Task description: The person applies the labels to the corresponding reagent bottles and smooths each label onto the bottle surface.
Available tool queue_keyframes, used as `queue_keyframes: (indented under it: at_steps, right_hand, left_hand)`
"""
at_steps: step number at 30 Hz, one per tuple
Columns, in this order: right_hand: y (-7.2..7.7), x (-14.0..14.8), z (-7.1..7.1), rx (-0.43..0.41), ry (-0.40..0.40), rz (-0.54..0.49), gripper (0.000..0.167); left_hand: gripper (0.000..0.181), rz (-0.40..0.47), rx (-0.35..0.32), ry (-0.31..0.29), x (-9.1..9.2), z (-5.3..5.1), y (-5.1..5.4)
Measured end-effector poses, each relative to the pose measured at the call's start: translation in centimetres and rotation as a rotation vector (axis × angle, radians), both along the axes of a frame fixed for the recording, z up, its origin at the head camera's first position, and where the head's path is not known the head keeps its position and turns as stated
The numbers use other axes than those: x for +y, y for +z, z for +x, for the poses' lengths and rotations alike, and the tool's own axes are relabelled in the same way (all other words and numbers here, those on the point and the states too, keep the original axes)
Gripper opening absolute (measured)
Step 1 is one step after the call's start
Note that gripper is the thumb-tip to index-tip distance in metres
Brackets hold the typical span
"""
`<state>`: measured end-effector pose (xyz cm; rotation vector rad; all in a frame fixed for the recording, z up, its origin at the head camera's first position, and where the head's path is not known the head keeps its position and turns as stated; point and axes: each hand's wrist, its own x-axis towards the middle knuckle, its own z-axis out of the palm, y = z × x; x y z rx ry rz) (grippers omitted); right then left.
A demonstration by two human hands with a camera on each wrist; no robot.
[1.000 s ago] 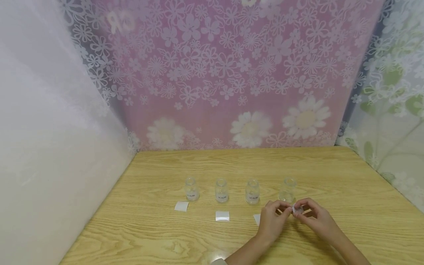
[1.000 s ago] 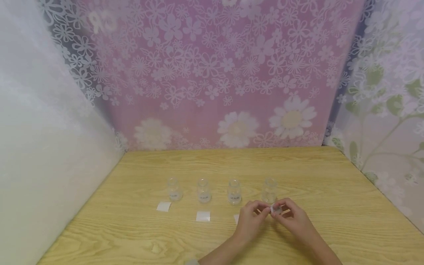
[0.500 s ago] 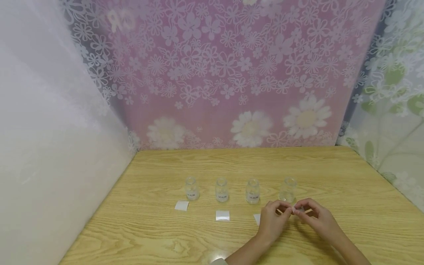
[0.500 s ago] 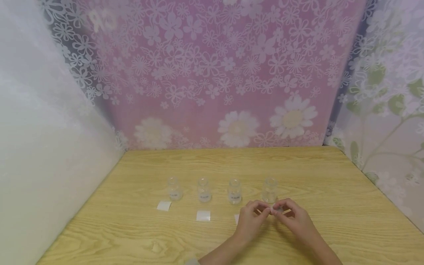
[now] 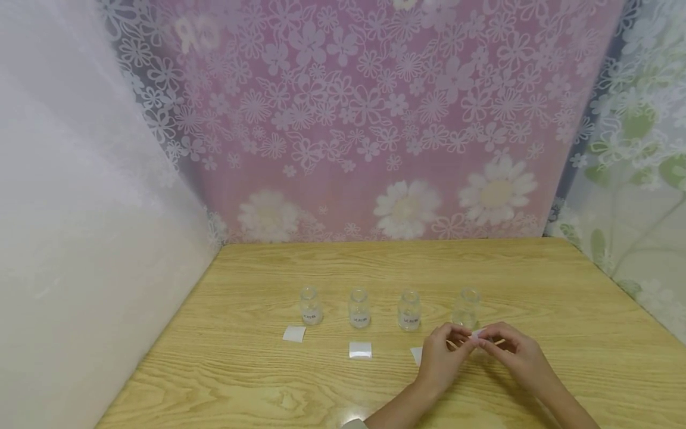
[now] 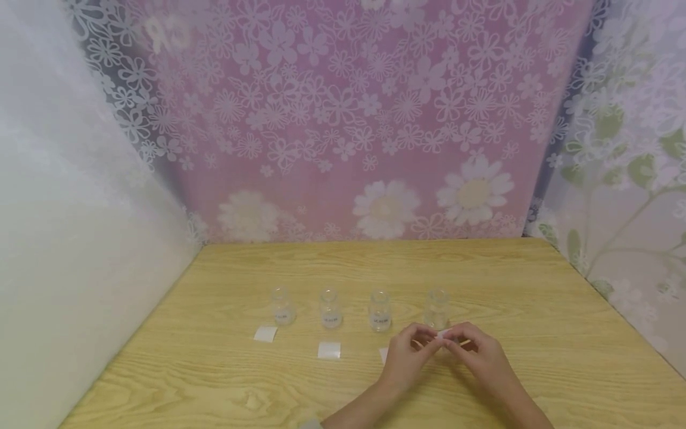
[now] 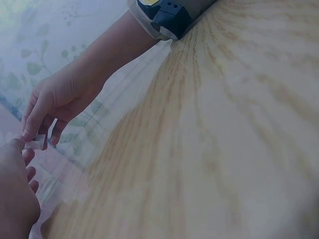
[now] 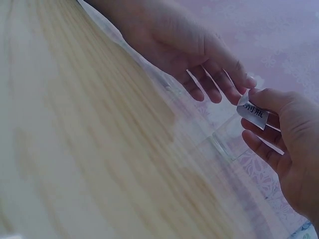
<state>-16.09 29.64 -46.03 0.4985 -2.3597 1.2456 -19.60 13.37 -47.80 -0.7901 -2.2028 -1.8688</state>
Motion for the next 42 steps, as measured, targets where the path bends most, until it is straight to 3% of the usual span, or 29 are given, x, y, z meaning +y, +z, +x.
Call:
queue_keyframes:
  at_steps: [8, 14, 20, 31, 42]
  right_hand:
    - [0.0, 0.0, 0.1, -0.042, -0.033, 0.001, 0.011]
    - [0.2, 0.1, 0.1, -0.075, -0.025, -0.032, 0.009]
    - [0.4, 0.0, 0.1, -0.078, -0.028, -0.031, 0.008]
    - [0.2, 1.0, 0.0, -0.117, -0.145, 0.02, 0.013]
    - [0.9, 3.0, 0.0, -0.246, -0.304, 0.097, 0.026]
  left_hand:
    - [0.01, 0.021, -0.004, 0.034, 0.1, -0.1, -0.1]
    - [0.011, -0.009, 0.028, 0.091, -0.1, 0.0, -0.1]
    - [0.01, -0.016, 0.019, 0.127, -0.1, 0.0, -0.1]
    - [0.011, 0.009, 0.052, 0.191, 0.0, -0.2, -0.2]
    - [0.009, -0.078, 0.072, 0.268, -0.1, -0.5, -0.4]
